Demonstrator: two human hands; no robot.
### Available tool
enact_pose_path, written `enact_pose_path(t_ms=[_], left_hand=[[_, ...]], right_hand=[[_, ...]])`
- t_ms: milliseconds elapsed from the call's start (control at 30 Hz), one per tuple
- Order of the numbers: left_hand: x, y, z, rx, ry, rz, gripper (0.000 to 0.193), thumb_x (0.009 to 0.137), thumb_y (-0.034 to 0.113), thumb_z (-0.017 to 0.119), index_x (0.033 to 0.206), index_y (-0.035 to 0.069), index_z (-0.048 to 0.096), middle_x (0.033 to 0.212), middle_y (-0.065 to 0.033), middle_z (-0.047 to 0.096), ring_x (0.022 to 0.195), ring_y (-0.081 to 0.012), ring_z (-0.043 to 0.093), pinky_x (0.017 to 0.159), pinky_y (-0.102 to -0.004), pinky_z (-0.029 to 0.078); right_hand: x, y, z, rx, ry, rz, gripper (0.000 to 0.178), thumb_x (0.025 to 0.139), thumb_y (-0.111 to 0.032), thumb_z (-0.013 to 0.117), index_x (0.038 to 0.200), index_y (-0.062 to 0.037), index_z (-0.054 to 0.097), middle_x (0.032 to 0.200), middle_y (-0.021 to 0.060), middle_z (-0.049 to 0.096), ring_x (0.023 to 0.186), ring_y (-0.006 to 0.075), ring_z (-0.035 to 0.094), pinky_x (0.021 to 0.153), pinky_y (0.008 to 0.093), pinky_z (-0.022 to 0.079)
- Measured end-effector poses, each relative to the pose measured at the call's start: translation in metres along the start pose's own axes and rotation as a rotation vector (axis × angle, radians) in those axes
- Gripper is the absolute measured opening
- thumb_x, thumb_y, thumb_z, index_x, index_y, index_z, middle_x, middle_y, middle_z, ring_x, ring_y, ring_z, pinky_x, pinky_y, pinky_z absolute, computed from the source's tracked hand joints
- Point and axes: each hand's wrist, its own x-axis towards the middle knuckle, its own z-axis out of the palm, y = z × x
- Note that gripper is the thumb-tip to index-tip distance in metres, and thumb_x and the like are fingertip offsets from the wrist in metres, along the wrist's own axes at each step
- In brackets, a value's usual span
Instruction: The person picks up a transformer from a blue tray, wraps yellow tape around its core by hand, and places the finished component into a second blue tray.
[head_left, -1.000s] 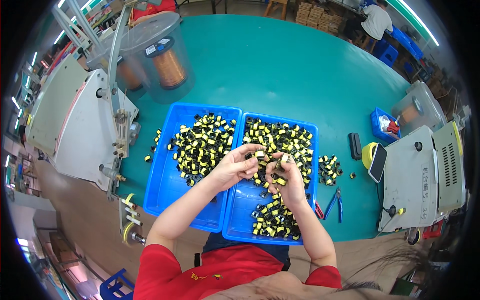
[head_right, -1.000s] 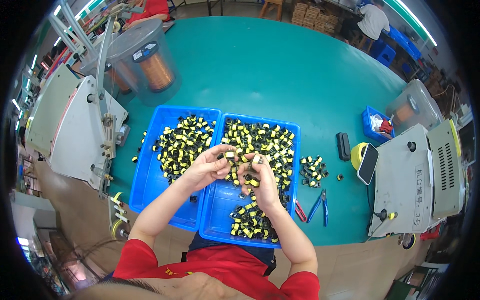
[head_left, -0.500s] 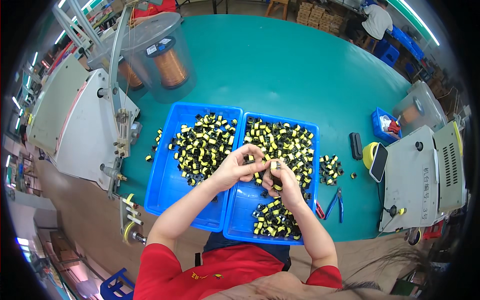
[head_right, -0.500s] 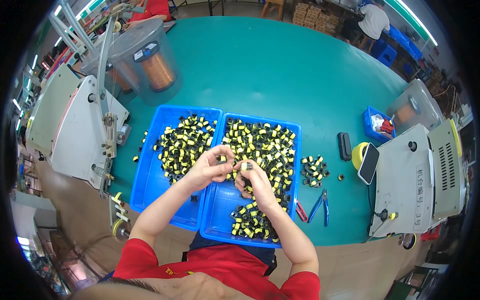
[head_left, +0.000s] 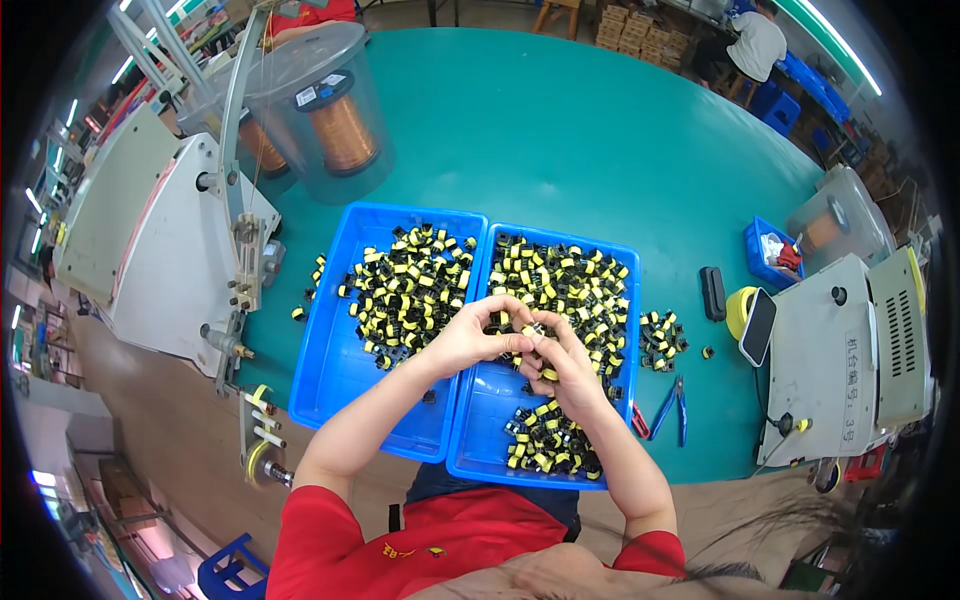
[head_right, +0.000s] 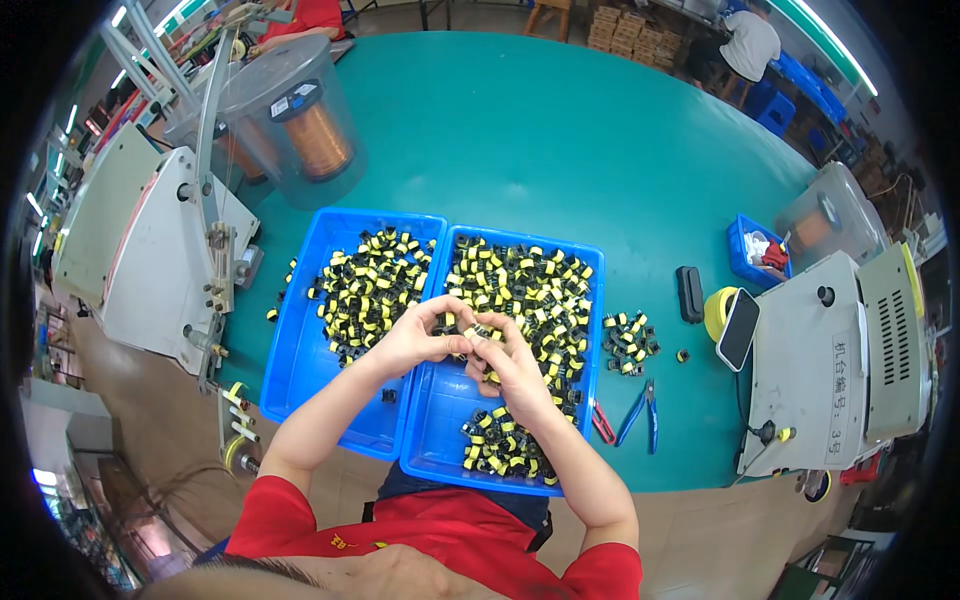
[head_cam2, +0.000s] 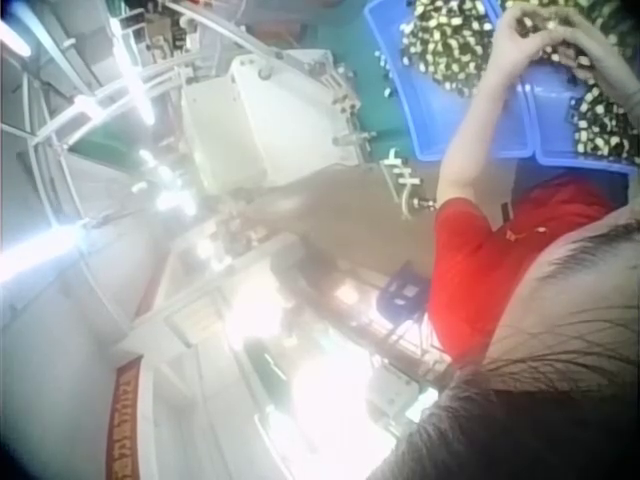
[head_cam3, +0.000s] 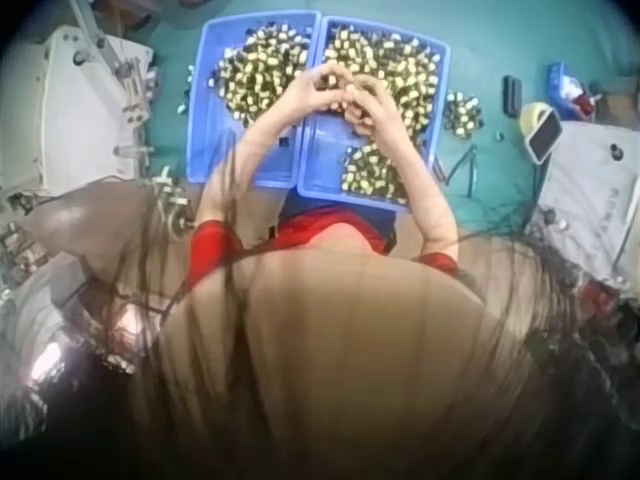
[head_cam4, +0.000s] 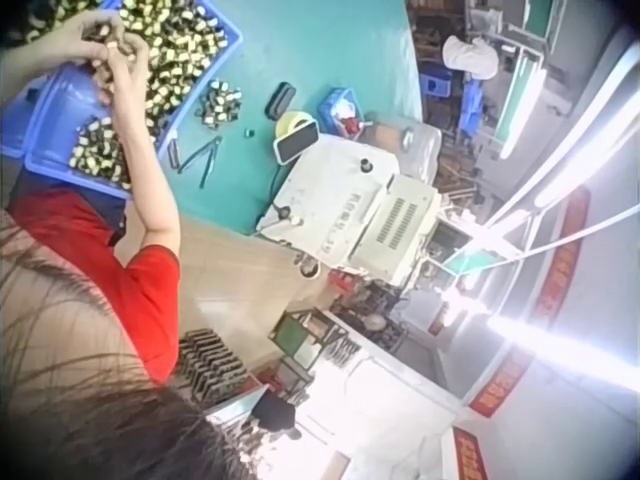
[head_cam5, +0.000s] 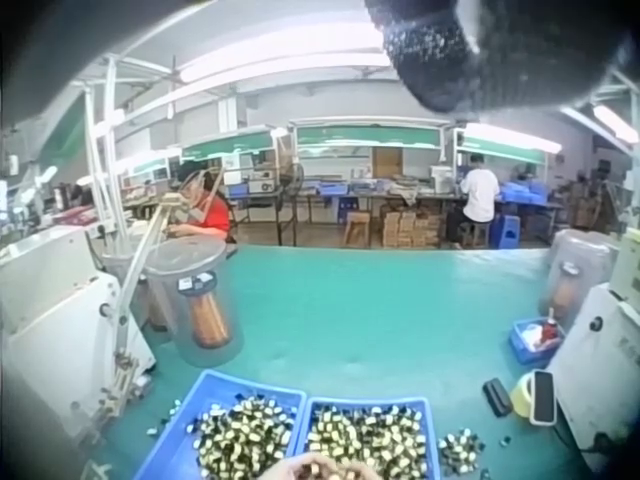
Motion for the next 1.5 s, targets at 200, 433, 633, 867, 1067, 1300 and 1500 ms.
enact_pose_path(t_ms=[200, 433, 633, 867, 1067, 1300, 1500], left_hand=[[0.001, -0.005, 0.0, -0.104, 0.054, -0.073, 0.026, 0.08, 0.018, 0.071, 0.097, 0.006, 0.057, 0.087, 0.0013, 0.056, 0.055, 0.0002, 0.043, 0.039, -0.0165, 0.026], [0.004, -0.007, -0.006, -0.401, -0.042, -0.167, 0.033, 0.089, 0.018, 0.056, 0.117, 0.001, 0.053, 0.09, -0.0085, 0.06, 0.06, -0.0087, 0.053, 0.035, -0.0157, 0.028], [0.003, -0.008, -0.005, -0.632, -0.066, -0.264, 0.032, 0.089, 0.019, 0.056, 0.116, 0.002, 0.052, 0.095, -0.01, 0.06, 0.068, -0.013, 0.059, 0.039, -0.0168, 0.036], [-0.001, -0.002, 0.006, -0.096, -0.026, -0.051, 0.03, 0.084, 0.018, 0.065, 0.109, 0.005, 0.057, 0.094, -0.0036, 0.058, 0.062, -0.007, 0.055, 0.041, -0.0178, 0.035], [-0.005, 0.009, 0.011, -0.062, -0.028, -0.212, 0.026, 0.086, 0.014, 0.062, 0.112, 0.008, 0.058, 0.072, 0.0018, 0.054, 0.054, -0.001, 0.044, 0.042, -0.0175, 0.03], [-0.002, -0.002, 0.011, 0.505, 0.05, 0.327, 0.027, 0.076, 0.009, 0.066, 0.101, 0.002, 0.059, 0.089, -0.0062, 0.058, 0.085, -0.017, 0.057, 0.08, -0.03, 0.046], [-0.002, -0.002, 0.01, 0.542, 0.244, 0.32, 0.023, 0.073, 0.009, 0.068, 0.092, 0.001, 0.057, 0.088, -0.0054, 0.06, 0.083, -0.0128, 0.057, 0.075, -0.0274, 0.046]], right_hand=[[0.002, 0.0, -0.002, -0.072, 0.056, -0.125, 0.021, 0.093, -0.028, 0.051, 0.099, -0.0121, 0.04, 0.072, 0.0, 0.042, 0.062, 0.0074, 0.043, 0.045, 0.0183, 0.025], [0.003, -0.002, -0.009, -0.021, 0.065, -0.144, 0.032, 0.098, -0.038, 0.033, 0.105, -0.0095, 0.046, 0.07, 0.0038, 0.047, 0.059, 0.0089, 0.043, 0.044, 0.0197, 0.026], [0.002, -0.005, -0.002, -0.022, 0.078, -0.127, 0.033, 0.098, -0.038, 0.033, 0.111, -0.0103, 0.043, 0.067, 0.0033, 0.049, 0.055, 0.008, 0.044, 0.042, 0.0202, 0.027], [0.003, 0.002, -0.007, -0.06, 0.125, -0.194, 0.025, 0.094, -0.035, 0.048, 0.102, -0.0121, 0.041, 0.075, 0.0007, 0.049, 0.06, 0.0059, 0.045, 0.043, 0.0178, 0.028], [0.004, 0.008, -0.009, -0.1, 0.035, -0.206, 0.021, 0.094, -0.03, 0.051, 0.095, -0.0132, 0.039, 0.072, -0.0019, 0.049, 0.061, 0.003, 0.042, 0.045, 0.015, 0.027], [0.005, 0.007, -0.009, -0.119, 0.015, -0.235, 0.019, 0.093, -0.026, 0.052, 0.1, -0.0116, 0.041, 0.073, -0.0003, 0.051, 0.062, 0.0041, 0.044, 0.044, 0.0158, 0.027], [0.008, -0.001, -0.011, 0.173, 0.142, 0.074, 0.023, 0.093, -0.025, 0.05, 0.105, -0.0062, 0.045, 0.082, 0.0065, 0.054, 0.072, 0.0137, 0.053, 0.053, 0.0225, 0.041]])
